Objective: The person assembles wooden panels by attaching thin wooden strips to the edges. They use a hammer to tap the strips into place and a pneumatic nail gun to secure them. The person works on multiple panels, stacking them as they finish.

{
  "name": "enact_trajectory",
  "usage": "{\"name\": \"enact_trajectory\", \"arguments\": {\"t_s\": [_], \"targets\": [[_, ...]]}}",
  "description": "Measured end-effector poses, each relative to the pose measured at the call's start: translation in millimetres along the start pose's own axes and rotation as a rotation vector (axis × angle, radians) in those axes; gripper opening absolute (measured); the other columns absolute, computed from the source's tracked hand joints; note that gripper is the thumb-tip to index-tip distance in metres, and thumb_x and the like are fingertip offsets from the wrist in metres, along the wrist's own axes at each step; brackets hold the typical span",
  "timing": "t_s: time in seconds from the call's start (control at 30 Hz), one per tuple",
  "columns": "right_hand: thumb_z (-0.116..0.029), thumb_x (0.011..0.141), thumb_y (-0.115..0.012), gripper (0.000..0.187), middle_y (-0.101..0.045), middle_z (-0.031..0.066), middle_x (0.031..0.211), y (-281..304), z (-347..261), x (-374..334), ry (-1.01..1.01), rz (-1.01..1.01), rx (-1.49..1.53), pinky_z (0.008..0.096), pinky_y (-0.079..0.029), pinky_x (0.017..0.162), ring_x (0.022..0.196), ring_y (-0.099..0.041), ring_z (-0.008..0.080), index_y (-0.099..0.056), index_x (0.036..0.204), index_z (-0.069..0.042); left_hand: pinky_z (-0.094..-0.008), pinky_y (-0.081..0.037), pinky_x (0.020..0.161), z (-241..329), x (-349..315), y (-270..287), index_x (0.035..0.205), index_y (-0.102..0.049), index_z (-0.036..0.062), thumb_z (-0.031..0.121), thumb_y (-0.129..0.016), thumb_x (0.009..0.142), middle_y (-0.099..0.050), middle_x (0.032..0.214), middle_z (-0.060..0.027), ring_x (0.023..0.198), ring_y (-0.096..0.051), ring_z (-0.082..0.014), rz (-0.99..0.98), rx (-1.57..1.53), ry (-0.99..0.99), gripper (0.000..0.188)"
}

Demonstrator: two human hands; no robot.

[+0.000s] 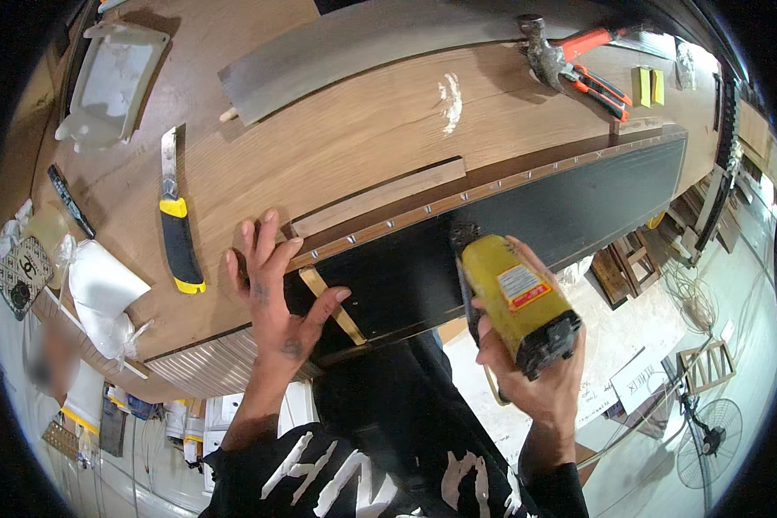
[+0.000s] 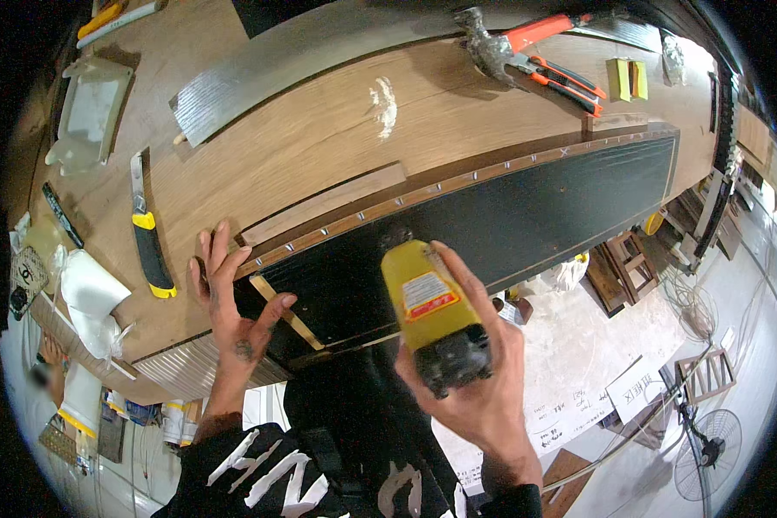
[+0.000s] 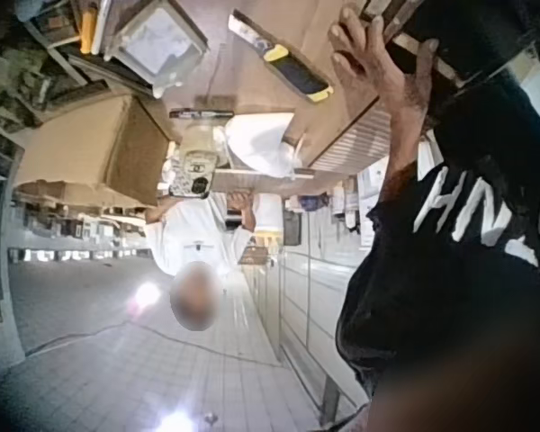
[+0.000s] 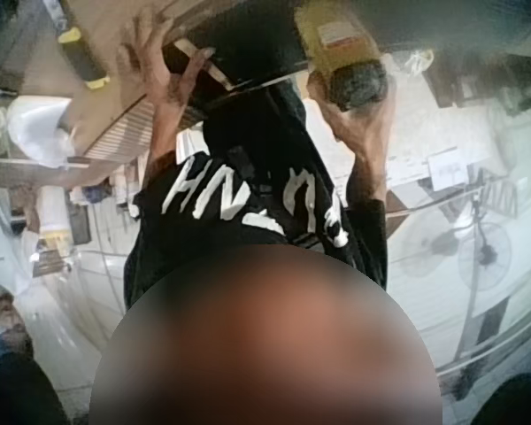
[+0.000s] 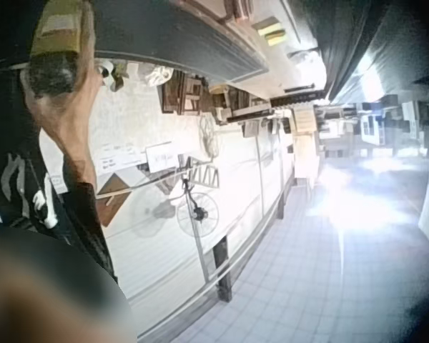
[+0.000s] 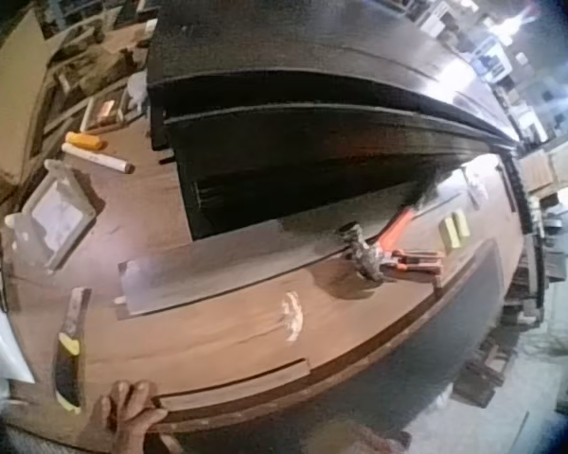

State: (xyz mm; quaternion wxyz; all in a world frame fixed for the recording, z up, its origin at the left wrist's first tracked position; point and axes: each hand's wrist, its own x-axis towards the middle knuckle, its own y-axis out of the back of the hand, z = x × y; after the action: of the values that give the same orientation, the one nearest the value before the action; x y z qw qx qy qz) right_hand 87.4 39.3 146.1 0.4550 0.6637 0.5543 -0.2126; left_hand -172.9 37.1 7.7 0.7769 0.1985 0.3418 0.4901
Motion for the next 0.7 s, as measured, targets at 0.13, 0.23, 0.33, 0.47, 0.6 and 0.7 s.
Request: {"name": "enact_trajectory", "arguments": {"t_s": [0.13, 0.23, 0.33, 0.47, 0.6, 0.7], "targets": [[-0.006, 0.075, -0.076, 0.081, -0.066, 0.0225, 0.129, -9.3, 1.7, -0.3, 0.083, -0.052, 0.056, 0.0435, -0.056, 0.099, 0.114, -0.069, 0.0287, -0.044, 0.149, 0.000, -0.0591, 0.001, 0.122, -1.4, -2.2, -1.3, 0.141, -0.049, 0.0120, 0.051, -0.078, 0.085, -0.036, 0.161, -0.0160, 0.154, -0.018, -0.0389, 0.016, 0.005, -0.005, 0.074], [-0.006, 0.074, -0.076, 0.082, -0.066, 0.0228, 0.129, -12.1, 3.2, 0.6, 0.077, -0.043, 0.020, 0.0435, -0.056, 0.099, 0.114, -0.069, 0.0285, -0.044, 0.149, 0.000, -0.0592, 0.002, 0.122, -4.5, -3.8, -4.8, 0.140, -0.049, 0.0123, 0.053, -0.077, 0.085, -0.036, 0.162, -0.0156, 0.154, -0.019, -0.0388, 0.026, 0.002, -0.014, 0.074], [-0.005, 0.075, -0.076, 0.081, -0.066, 0.0227, 0.128, -12.8, -1.0, 0.6, 0.052, -0.045, 0.000, 0.0427, -0.055, 0.099, 0.113, -0.069, 0.0277, -0.045, 0.149, 0.000, -0.0593, 0.002, 0.122, -5.9, -4.2, -6.6, 0.140, -0.049, 0.0127, 0.054, -0.077, 0.085, -0.035, 0.162, -0.0155, 0.154, -0.018, -0.0385, 0.028, 0.005, -0.010, 0.074], [-0.005, 0.076, -0.075, 0.078, -0.067, 0.0222, 0.127, -14.9, -9.4, -0.1, -0.004, -0.032, 0.027, 0.0421, -0.056, 0.098, 0.112, -0.069, 0.0270, -0.045, 0.148, 0.002, -0.0593, 0.002, 0.122, -6.1, -3.8, -6.8, 0.140, -0.049, 0.0130, 0.055, -0.076, 0.085, -0.035, 0.162, -0.0152, 0.155, -0.018, -0.0380, 0.024, -0.022, -0.006, 0.074], [-0.004, 0.076, -0.075, 0.077, -0.068, 0.0221, 0.124, -18.2, -5.5, -3.0, 0.041, -0.012, 0.025, 0.0422, -0.056, 0.097, 0.109, -0.070, 0.0264, -0.046, 0.147, 0.002, -0.0592, 0.003, 0.122, -6.3, -4.9, -6.5, 0.139, -0.050, 0.0130, 0.056, -0.075, 0.086, -0.035, 0.162, -0.0148, 0.154, -0.019, -0.0378, 0.031, -0.028, -0.017, 0.073], [-0.004, 0.076, -0.075, 0.078, -0.069, 0.0221, 0.123, -19.0, -7.3, -4.8, 0.015, -0.016, 0.007, 0.0415, -0.056, 0.096, 0.108, -0.070, 0.0255, -0.045, 0.148, 0.002, -0.0590, 0.003, 0.122, -6.4, -4.8, -7.1, 0.139, -0.050, 0.0131, 0.055, -0.075, 0.086, -0.036, 0.162, -0.0147, 0.154, -0.019, -0.0378, 0.043, -0.037, -0.014, 0.072]]}}
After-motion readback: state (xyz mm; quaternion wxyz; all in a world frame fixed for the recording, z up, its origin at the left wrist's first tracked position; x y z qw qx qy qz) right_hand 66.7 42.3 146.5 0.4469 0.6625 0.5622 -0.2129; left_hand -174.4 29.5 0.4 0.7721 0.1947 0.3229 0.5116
